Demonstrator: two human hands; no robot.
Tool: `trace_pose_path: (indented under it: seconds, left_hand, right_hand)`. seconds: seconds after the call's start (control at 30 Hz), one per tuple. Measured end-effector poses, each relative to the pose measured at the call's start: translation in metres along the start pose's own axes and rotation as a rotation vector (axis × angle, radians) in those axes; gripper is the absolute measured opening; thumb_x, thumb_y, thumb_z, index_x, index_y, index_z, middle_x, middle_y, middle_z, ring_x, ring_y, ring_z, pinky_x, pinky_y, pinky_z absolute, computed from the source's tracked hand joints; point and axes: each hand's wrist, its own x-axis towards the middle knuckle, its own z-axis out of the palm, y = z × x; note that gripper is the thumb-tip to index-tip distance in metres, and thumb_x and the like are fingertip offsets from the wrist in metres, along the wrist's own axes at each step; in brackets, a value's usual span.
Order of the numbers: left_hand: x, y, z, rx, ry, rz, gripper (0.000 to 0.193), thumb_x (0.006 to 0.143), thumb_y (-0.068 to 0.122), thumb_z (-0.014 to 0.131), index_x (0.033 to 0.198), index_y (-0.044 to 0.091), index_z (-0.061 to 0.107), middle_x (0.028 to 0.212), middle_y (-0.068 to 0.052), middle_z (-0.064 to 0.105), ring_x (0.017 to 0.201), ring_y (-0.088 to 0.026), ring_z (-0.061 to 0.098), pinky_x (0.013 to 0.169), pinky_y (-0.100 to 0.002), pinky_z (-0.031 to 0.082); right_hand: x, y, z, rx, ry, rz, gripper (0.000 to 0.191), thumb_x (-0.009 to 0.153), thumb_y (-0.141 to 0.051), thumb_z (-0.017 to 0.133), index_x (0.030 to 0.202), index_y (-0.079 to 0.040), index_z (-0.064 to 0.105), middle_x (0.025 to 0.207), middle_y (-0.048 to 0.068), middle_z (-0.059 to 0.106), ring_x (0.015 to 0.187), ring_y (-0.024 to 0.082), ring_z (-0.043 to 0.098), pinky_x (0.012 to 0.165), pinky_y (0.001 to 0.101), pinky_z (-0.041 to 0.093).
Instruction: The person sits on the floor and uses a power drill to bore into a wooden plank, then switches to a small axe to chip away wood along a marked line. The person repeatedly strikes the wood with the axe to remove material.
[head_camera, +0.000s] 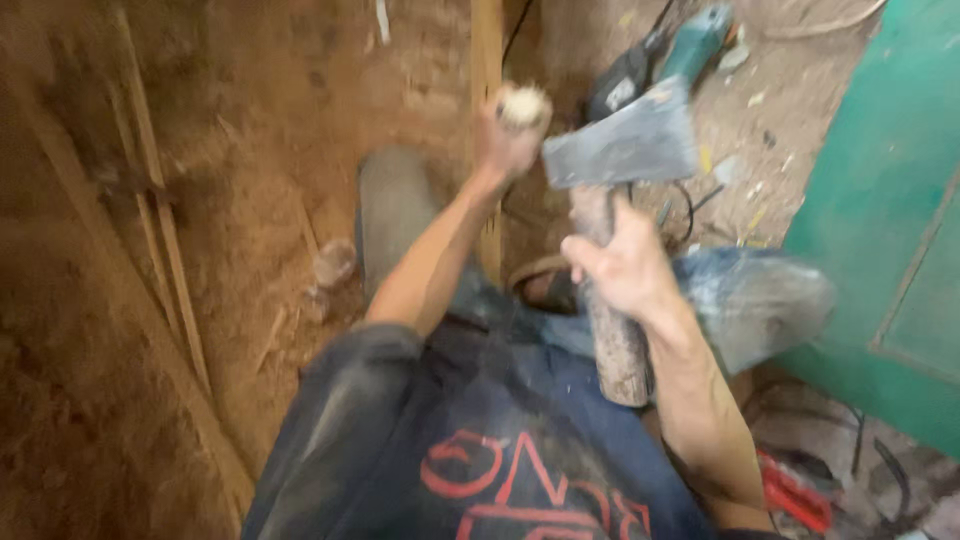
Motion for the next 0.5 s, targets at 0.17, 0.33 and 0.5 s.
trace_pose_path:
  seconds: [0.17, 0.33, 0.5]
  left_hand:
    - [-0.019, -0.02, 0.003, 0.04, 0.048, -0.04, 0.025, 0.078, 0.023, 0.083, 0.087, 0.009, 0.065, 0.076, -0.005, 0.072, 0.071, -0.013, 0.07, 0.067, -0.032, 0.057]
    - [-0.002, -0.036, 0.003, 0.188, 0.166, 0.249, 0.06, 0.068, 0.026, 0.083, 0.117, 0.002, 0.057, 0.1, -0.017, 0.064, 0.086, -0.023, 0.064, 0.071, -0.034, 0.053]
    - [-0.005, -0.029, 0.01, 0.097, 0.075, -0.041, 0.041, 0.072, 0.022, 0.081, 0.106, 0.007, 0.065, 0.094, -0.009, 0.07, 0.084, -0.019, 0.07, 0.074, -0.033, 0.057]
  right_hand:
    - [-0.037, 0.027, 0.005, 0.175, 0.067, 0.101, 0.03, 0.082, -0.002, 0.067, 0.109, 0.003, 0.058, 0.074, 0.008, 0.062, 0.054, 0.016, 0.062, 0.048, 0.0319, 0.051]
    - [-0.051, 0.062, 0.018, 0.262, 0.039, 0.141, 0.029, 0.082, -0.001, 0.068, 0.109, 0.003, 0.059, 0.072, 0.009, 0.062, 0.054, 0.018, 0.062, 0.051, 0.0319, 0.051]
    - [-0.048, 0.068, 0.025, 0.276, 0.025, 0.158, 0.029, 0.082, -0.002, 0.068, 0.109, 0.002, 0.058, 0.073, 0.008, 0.062, 0.055, 0.017, 0.062, 0.051, 0.0328, 0.052]
